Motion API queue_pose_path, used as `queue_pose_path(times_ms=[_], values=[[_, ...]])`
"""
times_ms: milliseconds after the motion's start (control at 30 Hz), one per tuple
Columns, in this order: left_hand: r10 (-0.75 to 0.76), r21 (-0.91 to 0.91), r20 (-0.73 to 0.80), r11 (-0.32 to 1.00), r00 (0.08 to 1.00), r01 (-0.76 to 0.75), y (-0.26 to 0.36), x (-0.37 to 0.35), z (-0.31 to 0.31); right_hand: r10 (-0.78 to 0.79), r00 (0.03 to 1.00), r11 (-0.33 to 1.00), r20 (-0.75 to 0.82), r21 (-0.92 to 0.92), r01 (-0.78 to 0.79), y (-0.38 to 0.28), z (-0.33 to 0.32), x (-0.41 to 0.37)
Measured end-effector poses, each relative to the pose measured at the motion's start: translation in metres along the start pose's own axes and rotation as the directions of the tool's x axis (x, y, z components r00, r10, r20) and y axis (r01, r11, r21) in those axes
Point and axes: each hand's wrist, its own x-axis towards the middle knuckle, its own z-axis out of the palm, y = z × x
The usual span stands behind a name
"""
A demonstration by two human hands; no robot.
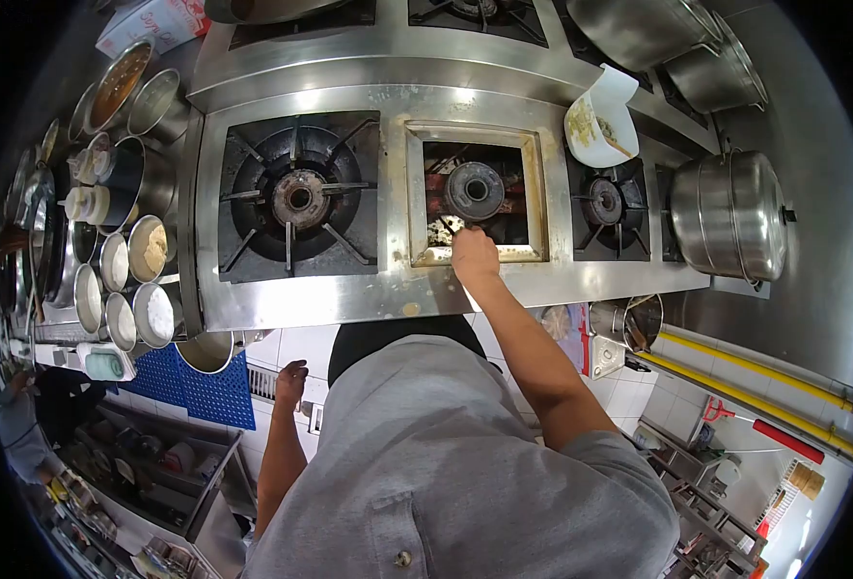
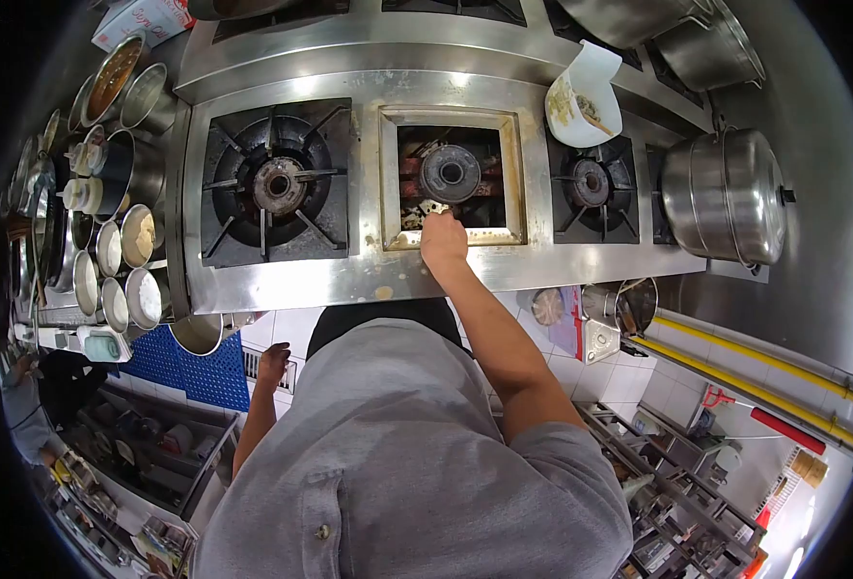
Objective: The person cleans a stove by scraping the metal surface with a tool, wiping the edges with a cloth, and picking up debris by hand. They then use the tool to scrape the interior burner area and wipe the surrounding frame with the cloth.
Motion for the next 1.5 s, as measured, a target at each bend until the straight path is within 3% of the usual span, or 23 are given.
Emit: queue_pose_path(times_ms=[67, 133, 233, 467, 533, 567, 600, 700, 867, 967, 1033, 1133, 1267, 1367, 1400, 1500], values=[[0.029, -0.01, -0.003, 1.0, 1.0, -0.029, -0.001, -0.002, 0.003, 0.008, 1.0, 0.999, -0.021, -0.031, -0.008, -0.001, -0.003, 0.0], [-0.058, -0.053, 0.014, 0.997, 0.998, 0.059, -0.001, -0.008, 0.004, 0.016, 0.998, 0.997, -0.054, -0.074, -0.02, -0.004, 0.001, 0.001], [-0.107, -0.085, 0.031, 0.99, 0.994, 0.109, -0.008, -0.005, 0.005, 0.04, 0.998, 0.989, 0.054, -0.145, -0.032, -0.021, -0.001, 0.0], [-0.055, -0.191, 0.06, 0.979, 0.997, 0.065, -0.016, -0.001, 0.001, 0.162, 0.986, 0.969, -0.047, -0.179, -0.167, -0.036, 0.032, 0.008], [-0.074, -0.148, 0.037, 0.986, 0.997, 0.078, -0.015, -0.001, -0.002, 0.181, 0.982, 0.968, -0.063, -0.166, -0.189, -0.037, 0.037, 0.011], [-0.084, -0.127, 0.024, 0.988, 0.996, 0.087, -0.017, -0.001, -0.004, 0.164, 0.986, 0.974, -0.039, -0.151, -0.168, -0.038, 0.035, 0.013], [0.008, -0.107, -0.018, 0.994, 1.0, -0.01, -0.033, 0.006, -0.002, 0.149, 0.989, 0.98, -0.013, -0.134, -0.149, -0.038, 0.033, 0.012], [-0.085, -0.134, 0.035, 0.987, 0.996, 0.089, -0.062, 0.017, -0.002, 0.099, 0.995, 0.992, 0.001, -0.073, -0.098, -0.025, 0.037, 0.013], [-0.126, 0.039, 0.015, 0.991, 0.992, 0.125, -0.056, 0.011, -0.006, 0.04, 0.999, 0.999, -0.017, -0.032, -0.04, 0.004, 0.035, 0.016], [-0.034, 0.036, 0.023, 0.999, 0.999, 0.033, -0.097, 0.038, 0.0, 0.015, 1.0, 1.0, -0.022, -0.02, -0.015, 0.015, 0.033, 0.018], [-0.054, -0.005, 0.024, 0.999, 0.998, 0.054, -0.051, 0.018, -0.004, -0.012, 1.0, 1.0, -0.022, -0.012, 0.012, 0.02, 0.028, 0.016], [-0.078, -0.032, 0.032, 0.996, 0.996, 0.079, -0.037, 0.02, -0.005, -0.04, 0.999, 0.998, -0.004, -0.042, 0.04, 0.02, 0.024, 0.011], [0.069, -0.097, 0.016, 0.993, 0.997, -0.067, -0.036, 0.025, 0.001, 0.035, 0.999, 0.996, -0.014, -0.087, -0.037, 0.003, 0.02, 0.004], [-0.005, 0.013, 0.029, 1.0, 1.0, 0.005, -0.009, 0.007, 0.002, 0.057, 0.998, 0.991, -0.032, -0.122, -0.06, -0.01, 0.027, 0.008], [-0.006, 0.001, 0.023, 1.0, 1.0, 0.006, -0.004, 0.003, 0.004, 0.056, 0.998, 0.993, 0.033, -0.102, -0.052, -0.01, 0.029, 0.012], [-0.098, -0.04, 0.037, 0.994, 0.995, 0.099, 0.008, -0.012, 0.007, -0.053, 0.998, 0.992, 0.024, -0.116, 0.055, 0.012, 0.032, 0.016]])
